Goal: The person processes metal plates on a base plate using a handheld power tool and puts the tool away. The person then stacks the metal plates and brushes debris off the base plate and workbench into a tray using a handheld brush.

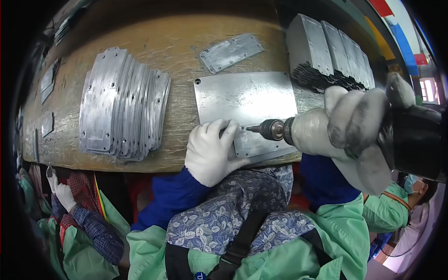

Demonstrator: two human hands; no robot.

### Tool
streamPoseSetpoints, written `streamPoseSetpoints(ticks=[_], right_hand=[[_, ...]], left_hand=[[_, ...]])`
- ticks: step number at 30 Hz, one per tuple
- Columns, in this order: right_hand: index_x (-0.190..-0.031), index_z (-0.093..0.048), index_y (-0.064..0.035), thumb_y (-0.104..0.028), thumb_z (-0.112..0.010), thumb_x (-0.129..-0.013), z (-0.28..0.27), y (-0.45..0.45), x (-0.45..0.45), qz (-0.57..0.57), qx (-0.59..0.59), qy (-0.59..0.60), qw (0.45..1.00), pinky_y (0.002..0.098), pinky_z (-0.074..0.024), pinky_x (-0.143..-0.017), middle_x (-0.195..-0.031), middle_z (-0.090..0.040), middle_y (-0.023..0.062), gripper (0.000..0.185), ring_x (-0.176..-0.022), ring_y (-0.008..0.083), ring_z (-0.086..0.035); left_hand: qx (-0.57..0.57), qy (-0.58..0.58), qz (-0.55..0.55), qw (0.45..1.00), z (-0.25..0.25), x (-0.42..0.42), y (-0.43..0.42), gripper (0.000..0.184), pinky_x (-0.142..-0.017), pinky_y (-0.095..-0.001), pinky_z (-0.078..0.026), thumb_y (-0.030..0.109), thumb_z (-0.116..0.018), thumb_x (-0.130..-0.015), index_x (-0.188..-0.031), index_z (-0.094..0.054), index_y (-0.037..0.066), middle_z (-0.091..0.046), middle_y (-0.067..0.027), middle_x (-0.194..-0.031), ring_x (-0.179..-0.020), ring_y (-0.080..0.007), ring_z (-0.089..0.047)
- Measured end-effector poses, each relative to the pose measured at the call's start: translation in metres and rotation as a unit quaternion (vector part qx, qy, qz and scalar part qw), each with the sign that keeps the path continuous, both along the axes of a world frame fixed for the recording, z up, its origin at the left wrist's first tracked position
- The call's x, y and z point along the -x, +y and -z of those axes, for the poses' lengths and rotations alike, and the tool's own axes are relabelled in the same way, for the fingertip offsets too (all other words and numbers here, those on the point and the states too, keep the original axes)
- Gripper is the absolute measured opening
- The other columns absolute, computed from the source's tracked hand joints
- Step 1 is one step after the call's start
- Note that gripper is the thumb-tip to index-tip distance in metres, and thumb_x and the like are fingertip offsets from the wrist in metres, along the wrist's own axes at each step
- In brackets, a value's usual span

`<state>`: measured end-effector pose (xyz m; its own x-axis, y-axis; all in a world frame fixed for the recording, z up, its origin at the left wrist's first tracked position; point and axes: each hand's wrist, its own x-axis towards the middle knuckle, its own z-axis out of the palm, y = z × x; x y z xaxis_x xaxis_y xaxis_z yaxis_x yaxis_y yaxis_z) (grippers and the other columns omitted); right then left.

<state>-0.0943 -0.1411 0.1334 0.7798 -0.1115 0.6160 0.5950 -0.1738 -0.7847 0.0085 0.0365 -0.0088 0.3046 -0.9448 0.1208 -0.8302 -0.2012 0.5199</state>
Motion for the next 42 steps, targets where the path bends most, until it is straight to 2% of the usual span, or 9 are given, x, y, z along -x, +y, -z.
streamPoseSetpoints(ticks=[3,6,10,13,18,22,25,30,42], right_hand=[[-0.132,-0.021,0.0096,-0.002,-0.052,-0.070,-0.004,0.018,-0.012,0.068,-0.026,0.037,0.997,0.0262,-0.0332,-0.058,-0.070,-0.045,0.0006,0.070,-0.061,0.0134,-0.047],[-0.132,-0.021,0.0094,-0.002,-0.052,-0.070,0.003,0.005,-0.011,0.003,-0.005,0.047,0.999,0.0250,-0.0340,-0.056,-0.068,-0.045,0.0004,0.070,-0.058,0.0128,-0.047],[-0.133,-0.020,0.0090,0.000,-0.052,-0.070,0.016,0.015,-0.024,-0.011,0.001,-0.019,1.000,0.0242,-0.0359,-0.056,-0.068,-0.047,0.0004,0.072,-0.058,0.0128,-0.049],[-0.134,-0.019,0.0091,0.001,-0.052,-0.070,0.015,0.015,-0.024,-0.013,0.010,-0.024,1.000,0.0234,-0.0362,-0.056,-0.068,-0.047,0.0009,0.072,-0.059,0.0129,-0.050],[-0.131,-0.023,0.0076,-0.003,-0.057,-0.070,0.017,0.017,-0.025,-0.031,0.031,-0.038,0.998,0.0235,-0.0356,-0.057,-0.068,-0.048,0.0005,0.070,-0.060,0.0126,-0.050],[-0.125,-0.029,0.0043,-0.010,-0.062,-0.070,0.007,0.011,-0.020,-0.088,0.018,-0.062,0.994,0.0244,-0.0321,-0.060,-0.069,-0.048,-0.0009,0.066,-0.063,0.0121,-0.050],[-0.122,-0.032,0.0009,-0.010,-0.062,-0.070,-0.013,-0.004,0.005,-0.112,0.087,0.021,0.990,0.0250,-0.0290,-0.062,-0.068,-0.047,-0.0030,0.061,-0.062,0.0111,-0.048],[-0.124,-0.031,0.0021,-0.010,-0.062,-0.070,-0.009,0.011,0.013,-0.102,0.067,0.000,0.993,0.0251,-0.0301,-0.062,-0.069,-0.048,-0.0028,0.064,-0.062,0.0111,-0.049],[-0.128,-0.028,0.0048,-0.011,-0.064,-0.071,0.008,0.026,0.013,-0.102,0.055,-0.014,0.993,0.0255,-0.0325,-0.063,-0.070,-0.049,-0.0022,0.069,-0.062,0.0108,-0.050]], left_hand=[[0.007,0.015,0.003,1.000,-0.003,-0.001,0.001,0.077,-0.086,-0.0423,-0.039,0.043,-0.079,-0.054,-0.118,-0.051,0.010,-0.047,-0.0089,-0.110,-0.101,-0.0296,-0.046],[0.011,0.018,0.008,1.000,-0.002,-0.002,0.001,0.077,-0.085,-0.0418,-0.039,0.043,-0.079,-0.055,-0.119,-0.050,0.010,-0.047,-0.0085,-0.109,-0.100,-0.0290,-0.045],[0.006,0.020,0.012,1.000,-0.002,-0.004,0.000,0.078,-0.084,-0.0413,-0.040,0.044,-0.078,-0.055,-0.118,-0.051,0.008,-0.047,-0.0090,-0.109,-0.099,-0.0290,-0.046],[0.001,0.023,0.016,1.000,-0.002,-0.004,-0.001,0.078,-0.083,-0.0412,-0.040,0.045,-0.077,-0.055,-0.118,-0.051,0.008,-0.047,-0.0096,-0.108,-0.097,-0.0293,-0.047],[0.017,0.019,0.013,1.000,0.000,-0.003,-0.001,0.078,-0.082,-0.0416,-0.040,0.046,-0.077,-0.056,-0.118,-0.051,0.007,-0.047,-0.0107,-0.108,-0.097,-0.0299,-0.047],[0.005,0.013,0.006,1.000,-0.001,-0.002,-0.001,0.081,-0.084,-0.0424,-0.040,0.047,-0.077,-0.055,-0.121,-0.049,0.009,-0.046,-0.0116,-0.110,-0.098,-0.0306,-0.047],[-0.004,0.026,0.019,0.999,-0.004,-0.005,0.000,0.083,-0.086,-0.0426,-0.040,0.046,-0.078,-0.055,-0.123,-0.047,0.010,-0.046,-0.0118,-0.112,-0.100,-0.0310,-0.046],[0.025,0.016,0.029,0.999,0.004,-0.006,0.001,0.084,-0.087,-0.0423,-0.040,0.045,-0.079,-0.054,-0.124,-0.047,0.011,-0.046,-0.0118,-0.114,-0.101,-0.0312,-0.046],[0.008,0.026,0.008,1.000,0.004,-0.002,-0.002,0.081,-0.088,-0.0422,-0.039,0.048,-0.078,-0.053,-0.120,-0.051,0.011,-0.047,-0.0104,-0.112,-0.101,-0.0302,-0.045]])
